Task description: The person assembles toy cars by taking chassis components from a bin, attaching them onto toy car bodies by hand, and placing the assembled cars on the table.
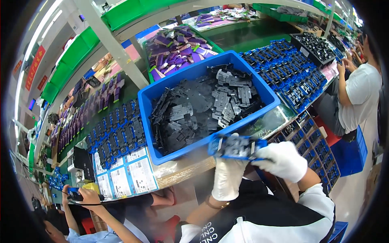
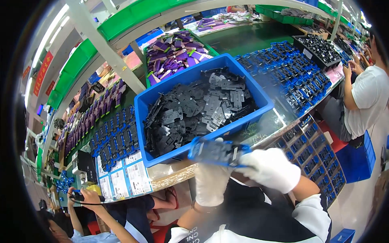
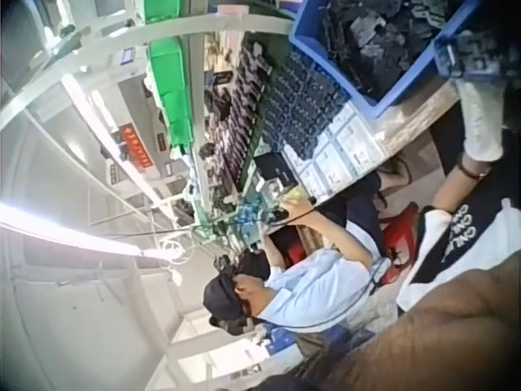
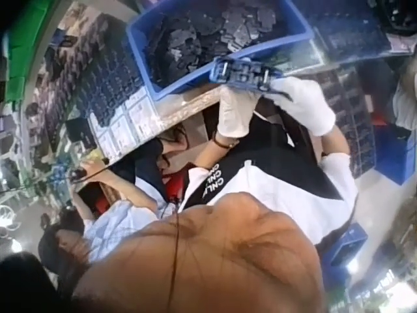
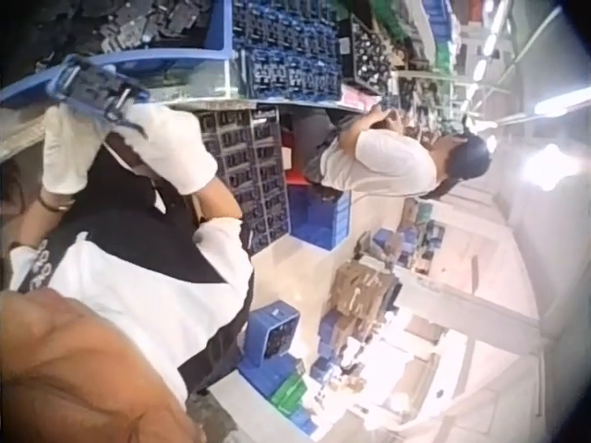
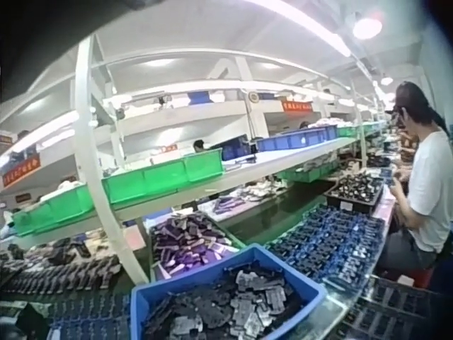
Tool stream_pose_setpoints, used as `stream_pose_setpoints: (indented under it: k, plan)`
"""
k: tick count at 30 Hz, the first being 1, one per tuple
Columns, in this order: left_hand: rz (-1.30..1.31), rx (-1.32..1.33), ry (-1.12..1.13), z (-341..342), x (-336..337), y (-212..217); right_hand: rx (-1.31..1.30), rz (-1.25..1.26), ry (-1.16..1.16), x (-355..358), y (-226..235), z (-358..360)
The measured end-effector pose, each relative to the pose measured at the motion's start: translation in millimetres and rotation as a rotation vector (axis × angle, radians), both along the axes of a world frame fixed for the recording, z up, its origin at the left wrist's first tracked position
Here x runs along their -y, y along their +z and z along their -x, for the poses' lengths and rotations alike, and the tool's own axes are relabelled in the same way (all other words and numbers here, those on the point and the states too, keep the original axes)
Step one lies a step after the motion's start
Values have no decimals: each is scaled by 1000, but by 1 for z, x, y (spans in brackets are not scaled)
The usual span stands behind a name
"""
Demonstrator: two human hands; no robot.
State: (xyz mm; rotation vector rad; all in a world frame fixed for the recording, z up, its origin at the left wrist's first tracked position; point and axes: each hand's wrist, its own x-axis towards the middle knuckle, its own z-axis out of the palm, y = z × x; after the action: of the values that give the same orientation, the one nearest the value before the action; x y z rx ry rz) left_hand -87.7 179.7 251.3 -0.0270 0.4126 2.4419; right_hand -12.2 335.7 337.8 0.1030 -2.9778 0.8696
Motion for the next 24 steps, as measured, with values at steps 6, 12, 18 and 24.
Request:
stream_pose_setpoints:
  k: [6, 12, 18, 24]
  plan:
    - [67, -49, 285, -2, 46, 7, -355, -494, 39, -21, 7, 64]
    - [-56, 58, 239, -6, 67, 11, -421, -856, 198, -106, -33, 159]
    - [-81, 43, 225, -1, 74, 13, -502, -639, 318, -126, -43, 185]
    - [-115, 44, 238, 5, 78, 6, -546, 386, -157, -92, -52, 166]
